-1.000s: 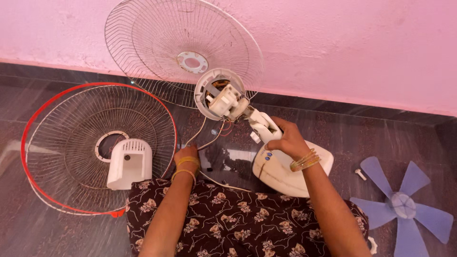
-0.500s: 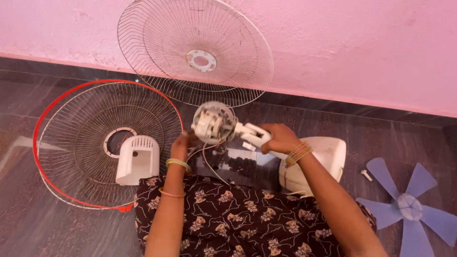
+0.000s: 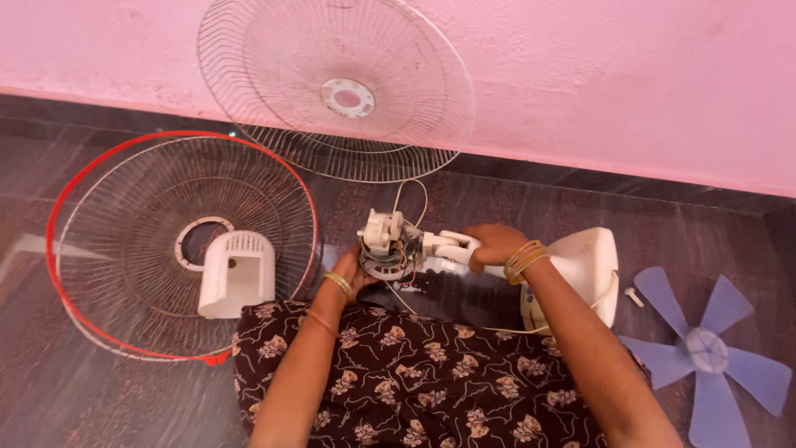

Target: The person reassembles a disassembled electric fan by hand. They align and attach the motor housing to the fan stand, then secure the rear cover over the motor assembly.

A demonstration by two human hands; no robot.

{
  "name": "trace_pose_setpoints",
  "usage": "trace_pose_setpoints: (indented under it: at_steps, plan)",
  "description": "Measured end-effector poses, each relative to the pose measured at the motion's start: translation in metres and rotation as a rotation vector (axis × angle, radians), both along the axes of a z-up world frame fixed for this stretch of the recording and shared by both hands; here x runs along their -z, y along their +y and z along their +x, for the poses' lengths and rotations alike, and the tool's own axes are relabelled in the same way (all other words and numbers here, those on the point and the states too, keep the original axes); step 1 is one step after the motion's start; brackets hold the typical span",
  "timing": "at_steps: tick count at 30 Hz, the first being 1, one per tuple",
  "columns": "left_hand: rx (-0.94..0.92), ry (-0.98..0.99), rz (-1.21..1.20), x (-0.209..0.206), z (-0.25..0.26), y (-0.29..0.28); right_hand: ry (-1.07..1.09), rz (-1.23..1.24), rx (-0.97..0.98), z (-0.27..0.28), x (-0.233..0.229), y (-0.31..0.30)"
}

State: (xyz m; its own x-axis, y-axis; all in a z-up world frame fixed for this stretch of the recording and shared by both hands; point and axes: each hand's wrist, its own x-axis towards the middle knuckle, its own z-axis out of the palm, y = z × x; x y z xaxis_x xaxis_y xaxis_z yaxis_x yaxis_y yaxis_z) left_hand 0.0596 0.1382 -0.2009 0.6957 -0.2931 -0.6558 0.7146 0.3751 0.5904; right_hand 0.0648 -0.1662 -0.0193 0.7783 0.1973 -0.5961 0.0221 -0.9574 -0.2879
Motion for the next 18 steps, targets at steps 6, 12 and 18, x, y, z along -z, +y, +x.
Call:
trace_pose_setpoints:
  at_steps: [6, 12, 18]
  plan:
    - [0.033, 0.020, 0.024, 0.022, -0.001, -0.010, 0.034, -0.078, -0.024, -0.006, 0.005, -0.007]
    - [0.023, 0.029, 0.147, 0.058, 0.011, -0.012, 0.047, -0.089, -0.051, -0.002, 0.004, -0.007]
    - [0.072, 0.009, 0.352, 0.064, 0.010, -0.007, 0.002, -0.137, -0.057, -0.008, 0.001, -0.004]
